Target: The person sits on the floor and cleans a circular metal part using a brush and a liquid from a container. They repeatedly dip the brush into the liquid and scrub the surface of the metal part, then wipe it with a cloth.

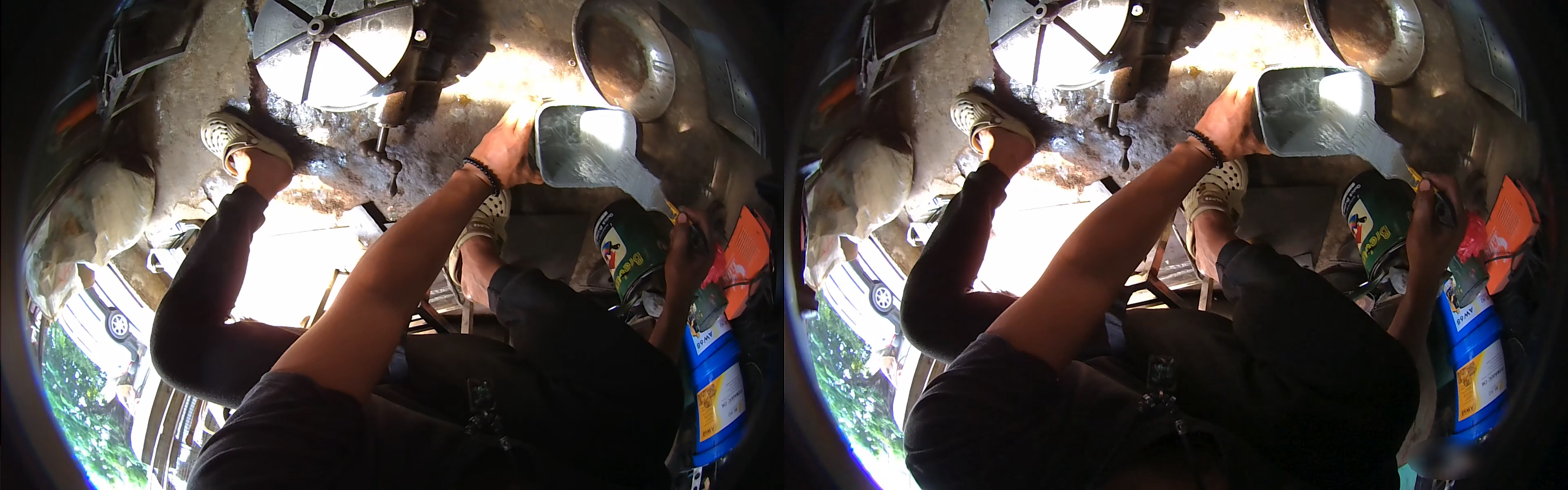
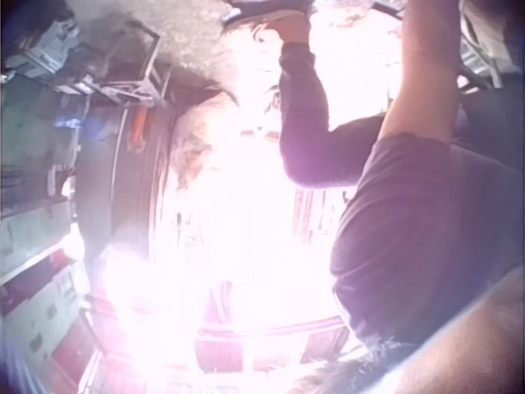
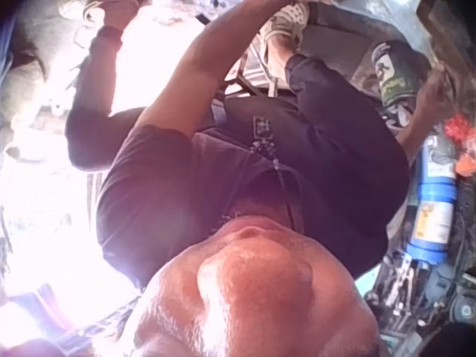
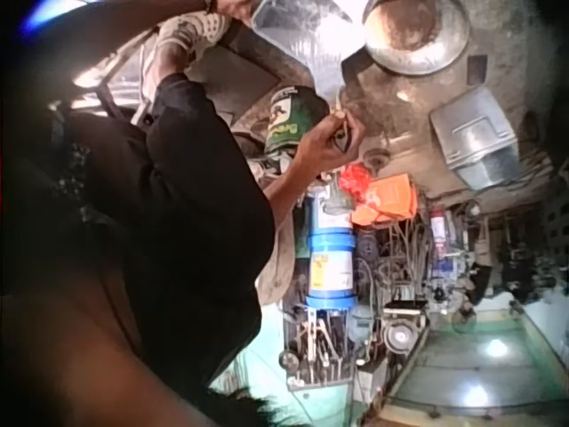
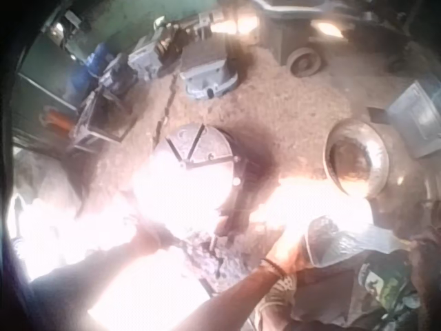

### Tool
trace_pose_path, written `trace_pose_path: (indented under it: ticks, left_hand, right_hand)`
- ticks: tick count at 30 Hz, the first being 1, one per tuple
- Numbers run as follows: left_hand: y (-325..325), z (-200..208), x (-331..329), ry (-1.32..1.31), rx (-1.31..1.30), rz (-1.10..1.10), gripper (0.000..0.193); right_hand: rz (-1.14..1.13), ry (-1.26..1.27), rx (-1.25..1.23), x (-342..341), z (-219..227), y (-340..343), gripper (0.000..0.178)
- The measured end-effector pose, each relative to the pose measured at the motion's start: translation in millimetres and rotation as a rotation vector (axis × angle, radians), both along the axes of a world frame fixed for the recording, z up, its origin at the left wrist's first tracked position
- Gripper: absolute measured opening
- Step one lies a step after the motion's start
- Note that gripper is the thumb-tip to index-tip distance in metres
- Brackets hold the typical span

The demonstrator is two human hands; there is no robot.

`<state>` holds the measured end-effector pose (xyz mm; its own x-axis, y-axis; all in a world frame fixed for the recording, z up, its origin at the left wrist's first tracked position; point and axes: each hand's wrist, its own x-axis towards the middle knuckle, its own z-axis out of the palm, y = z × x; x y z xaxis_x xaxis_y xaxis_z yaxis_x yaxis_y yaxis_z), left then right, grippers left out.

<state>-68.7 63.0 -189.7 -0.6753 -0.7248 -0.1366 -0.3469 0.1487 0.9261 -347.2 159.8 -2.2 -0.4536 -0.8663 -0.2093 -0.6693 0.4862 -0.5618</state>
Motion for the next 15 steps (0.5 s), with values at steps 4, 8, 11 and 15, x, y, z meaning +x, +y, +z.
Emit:
trace_pose_path:
  ticks: [4,8,11,15]
  left_hand:
    - [2.4,-6.3,0.0,-0.018,-0.035,-0.007,0.111]
    - [4.1,-8.6,1.4,-0.049,-0.098,-0.009,0.107]
    - [3.9,-7.1,0.6,-0.065,0.003,-0.022,0.105]
    - [4.8,-3.2,-0.2,-0.086,0.031,-0.001,0.106]
  right_hand:
    - [-0.015,0.039,0.000,-2.2,6.6,1.1,0.012]
    - [-0.044,0.065,0.020,2.3,15.6,0.7,0.012]
    - [-0.148,-0.070,-0.074,8.8,21.9,-0.9,0.011]
    - [-0.081,-0.106,-0.119,17.6,17.9,-8.1,0.011]
